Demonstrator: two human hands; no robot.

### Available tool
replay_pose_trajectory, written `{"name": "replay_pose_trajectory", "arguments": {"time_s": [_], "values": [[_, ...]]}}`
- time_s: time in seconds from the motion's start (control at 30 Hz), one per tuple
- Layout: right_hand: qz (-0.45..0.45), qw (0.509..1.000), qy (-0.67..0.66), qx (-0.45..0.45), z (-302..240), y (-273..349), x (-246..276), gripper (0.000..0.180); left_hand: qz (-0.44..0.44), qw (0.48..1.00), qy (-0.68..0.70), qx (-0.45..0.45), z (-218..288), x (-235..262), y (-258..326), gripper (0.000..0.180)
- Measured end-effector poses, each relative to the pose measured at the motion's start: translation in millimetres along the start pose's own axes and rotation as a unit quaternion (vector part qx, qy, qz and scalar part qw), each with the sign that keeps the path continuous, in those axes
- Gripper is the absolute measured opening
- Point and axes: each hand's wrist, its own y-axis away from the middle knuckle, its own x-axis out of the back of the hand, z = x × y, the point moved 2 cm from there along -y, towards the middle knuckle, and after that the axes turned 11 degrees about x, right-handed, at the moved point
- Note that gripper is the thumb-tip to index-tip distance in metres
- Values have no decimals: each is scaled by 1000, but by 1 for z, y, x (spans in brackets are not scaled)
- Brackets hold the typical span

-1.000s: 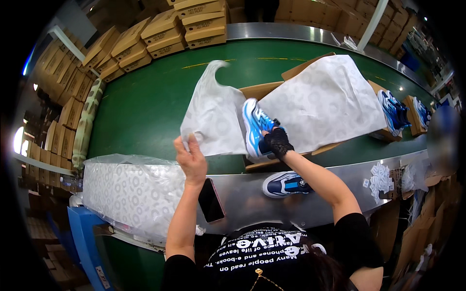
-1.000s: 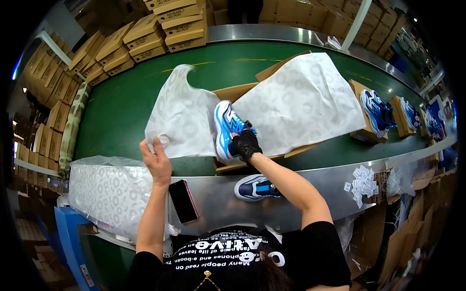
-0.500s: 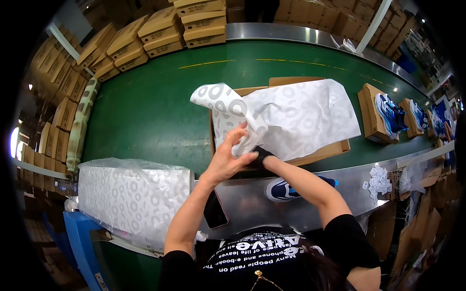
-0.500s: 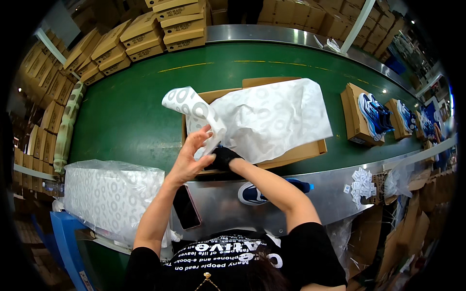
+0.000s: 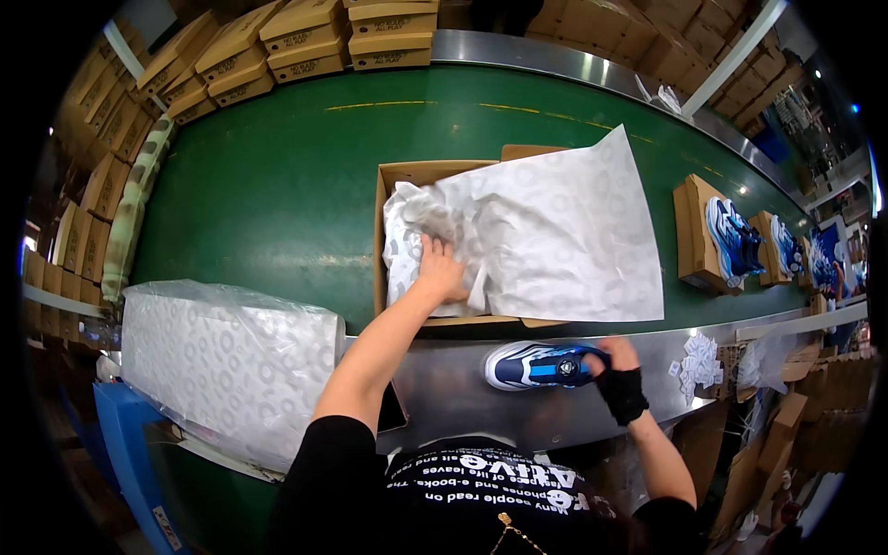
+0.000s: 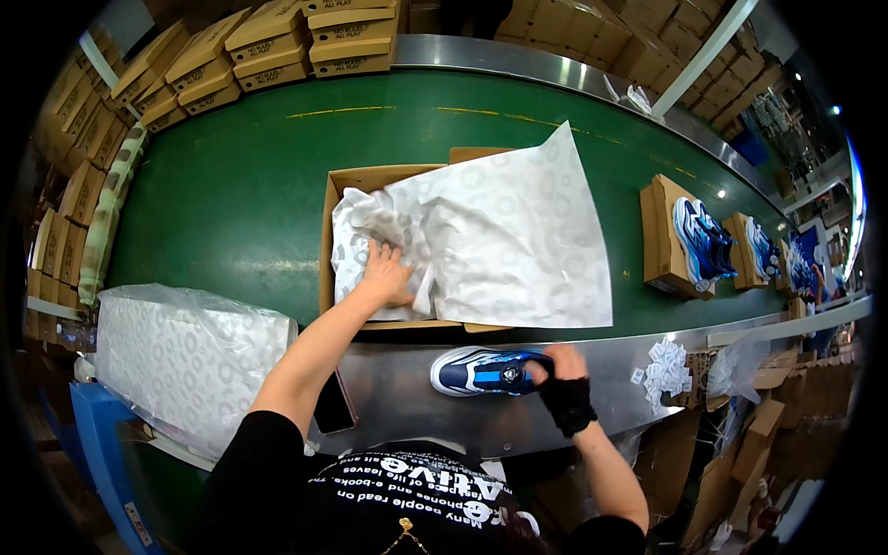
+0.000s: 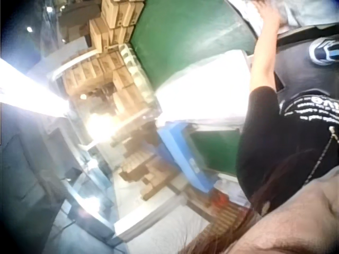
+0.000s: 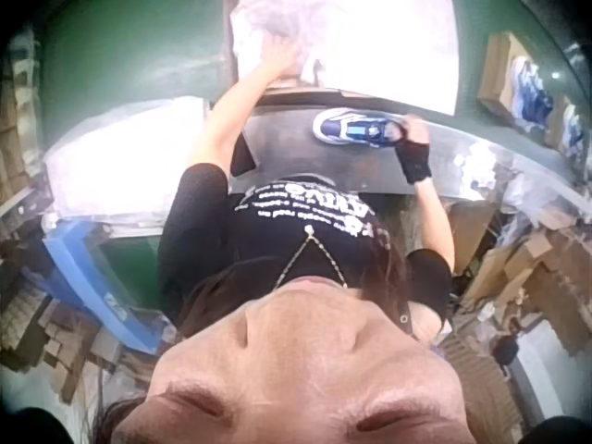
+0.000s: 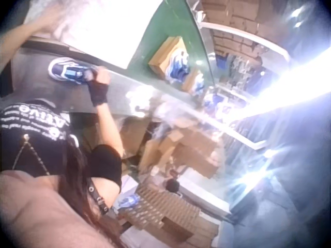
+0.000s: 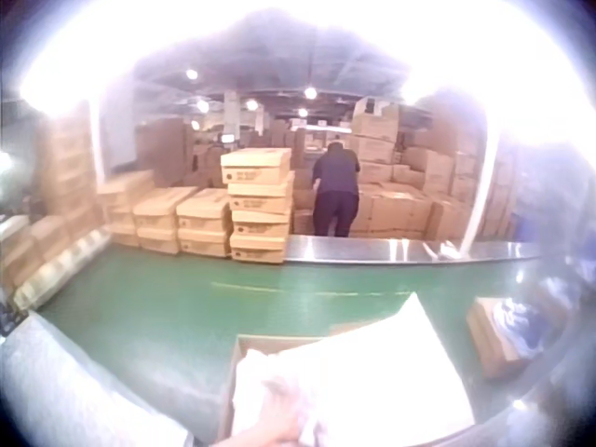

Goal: The person packages shoes into boxes by placing a sheet of protective paper inside, putting a pair of sneakers on top of the paper, and closing the lid before moving the box aside.

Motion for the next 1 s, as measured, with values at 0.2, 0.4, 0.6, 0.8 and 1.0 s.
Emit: {"name": "replay_pose_trajectory", "arguments": {"time_s": [0.2, 0.4, 0.6, 0.8, 1.0], "values": [[-199, 941, 187, 198, -2, 33, -29, 25, 65, 973, 220, -34, 10, 28, 26, 68], [-193, 920, -4, 341, -107, -58, -6, 22, -53, 939, 303, -155, 35, 79, 144, 72], [11, 943, -256, 212, -142, -165, -31, 32, -29, 895, 419, 152, -44, 90, 200, 58], [-74, 991, -9, 113, -106, -257, -150, 84, 100, 712, 653, 239, -77, 98, 236, 60], [8, 990, 72, 119, -17, -284, -211, 19, 183, 737, 629, 166, -77, 132, 226, 52]]}}
